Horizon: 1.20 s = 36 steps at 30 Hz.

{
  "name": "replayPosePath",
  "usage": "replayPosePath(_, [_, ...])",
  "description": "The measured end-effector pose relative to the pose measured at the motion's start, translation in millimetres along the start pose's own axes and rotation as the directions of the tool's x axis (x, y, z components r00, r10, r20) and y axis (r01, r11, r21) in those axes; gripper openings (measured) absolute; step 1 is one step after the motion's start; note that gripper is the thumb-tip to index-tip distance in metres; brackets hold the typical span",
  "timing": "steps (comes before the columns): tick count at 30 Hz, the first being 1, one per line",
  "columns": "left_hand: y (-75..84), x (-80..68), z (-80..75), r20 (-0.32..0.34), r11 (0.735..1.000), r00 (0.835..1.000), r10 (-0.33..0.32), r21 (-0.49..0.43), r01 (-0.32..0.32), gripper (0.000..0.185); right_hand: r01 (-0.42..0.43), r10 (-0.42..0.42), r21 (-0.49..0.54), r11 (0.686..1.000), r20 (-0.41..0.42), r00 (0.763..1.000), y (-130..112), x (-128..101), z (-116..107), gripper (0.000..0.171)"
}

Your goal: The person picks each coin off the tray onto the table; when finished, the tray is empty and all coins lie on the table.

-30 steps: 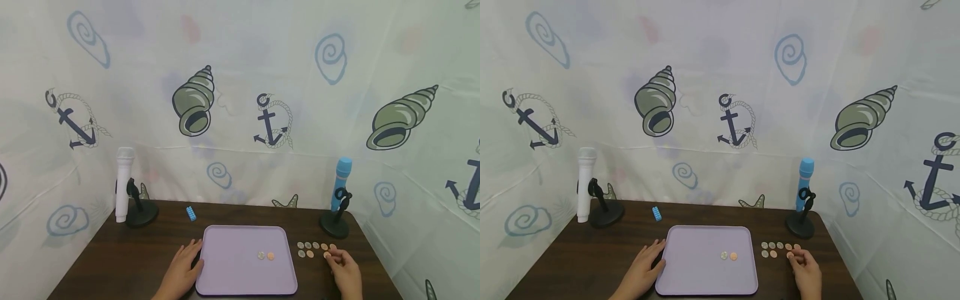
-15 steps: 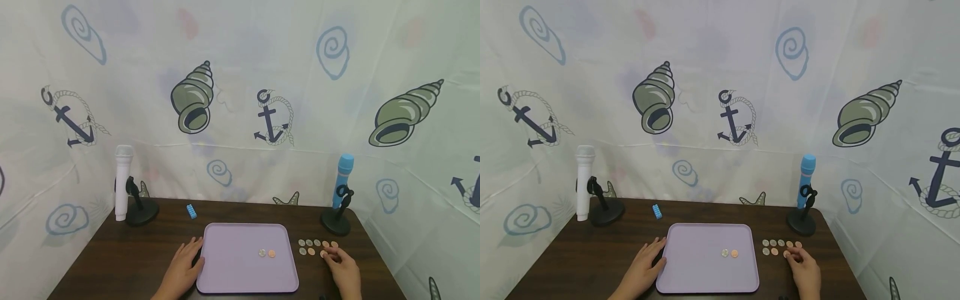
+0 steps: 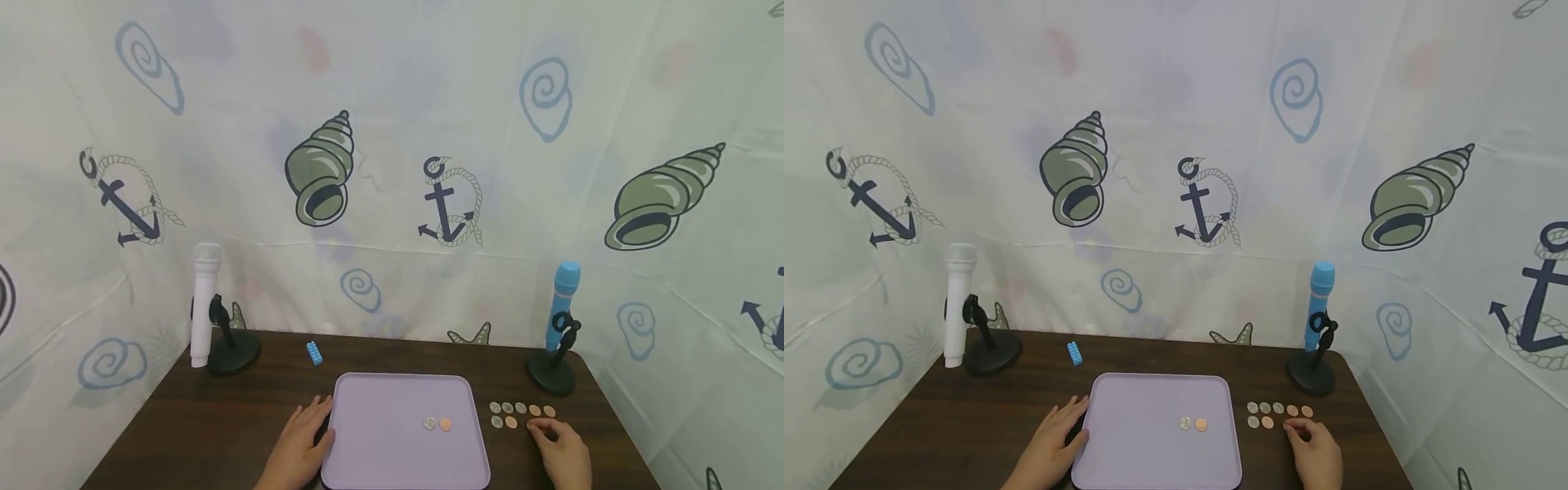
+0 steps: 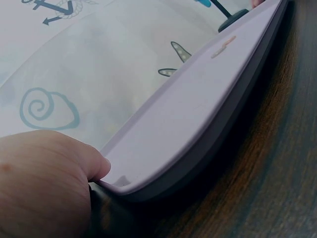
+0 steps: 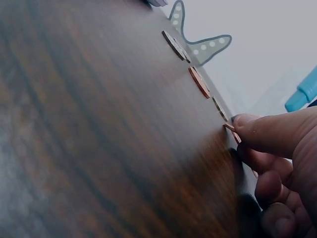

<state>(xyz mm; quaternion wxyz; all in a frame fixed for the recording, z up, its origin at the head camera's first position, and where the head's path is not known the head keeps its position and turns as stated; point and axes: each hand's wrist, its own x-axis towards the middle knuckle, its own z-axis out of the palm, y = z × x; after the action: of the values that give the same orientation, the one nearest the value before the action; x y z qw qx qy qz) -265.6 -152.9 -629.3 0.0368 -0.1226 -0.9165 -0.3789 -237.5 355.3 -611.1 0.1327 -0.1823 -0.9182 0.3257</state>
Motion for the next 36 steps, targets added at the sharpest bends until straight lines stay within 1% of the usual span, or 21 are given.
replayPosePath(6, [-1.3,-0.5,0.3,0.006,1.0,1.0,-0.003,0.001,0.003,0.056,0.006,-0.006,-0.029,1.0,0.022,1.0,1.1,1.6,-1.0,0.019])
replayPosePath(10, [-2.3,-0.4,2.2,0.015,1.0,1.0,-0.004,-0.007,0.004,0.057,0.017,-0.016,-0.025,1.0,0.039,0.999,8.9,1.3,0.7,0.021])
replayPosePath(14, [-2.9,-0.7,2.9,0.031,0.999,0.999,-0.033,-0.025,0.033,0.058,0.025,-0.025,0.003,1.0,0.008,1.0,18.8,1.5,5.6,0.026])
replayPosePath(16, [-2.6,-0.9,2.4,0.038,0.999,0.998,-0.045,-0.029,0.046,0.058,0.014,-0.015,0.014,1.0,0.017,1.0,18.0,1.4,5.0,0.029])
replayPosePath(18, [-2.3,-0.6,1.8,0.042,0.998,0.998,-0.052,-0.027,0.053,0.058,0.015,-0.016,0.009,1.0,0.022,1.0,14.8,1.2,3.8,0.026])
replayPosePath(19, [-2.2,0.0,1.3,0.041,0.998,0.998,-0.049,-0.026,0.05,0.058,0.017,-0.018,0.009,1.0,0.04,0.999,10.6,0.8,1.4,0.024])
replayPosePath(22, [-0.5,1.7,0.2,0.029,0.999,0.999,-0.033,-0.02,0.033,0.057,0.021,-0.02,-0.01,1.0,0.042,0.999,3.5,3.7,-0.7,0.022])
replayPosePath(29, [2.4,2.6,1.1,-0.01,1.0,1.0,0.021,-0.011,-0.021,0.057,0.009,-0.009,-0.009,1.0,-0.014,1.0,-0.5,2.4,-3.5,0.02])
replayPosePath(33, [0.8,1.8,0.6,-0.008,1.0,1.0,0.017,-0.01,-0.017,0.057,0.009,-0.009,0.002,1.0,-0.014,1.0,0.1,-0.7,-1.7,0.02])
replayPosePath(36, [0.0,2.3,0.4,0.013,1.0,1.0,-0.003,-0.015,0.004,0.058,-0.026,0.027,0.051,0.998,-0.022,0.999,0.5,-0.1,-0.5,0.023])
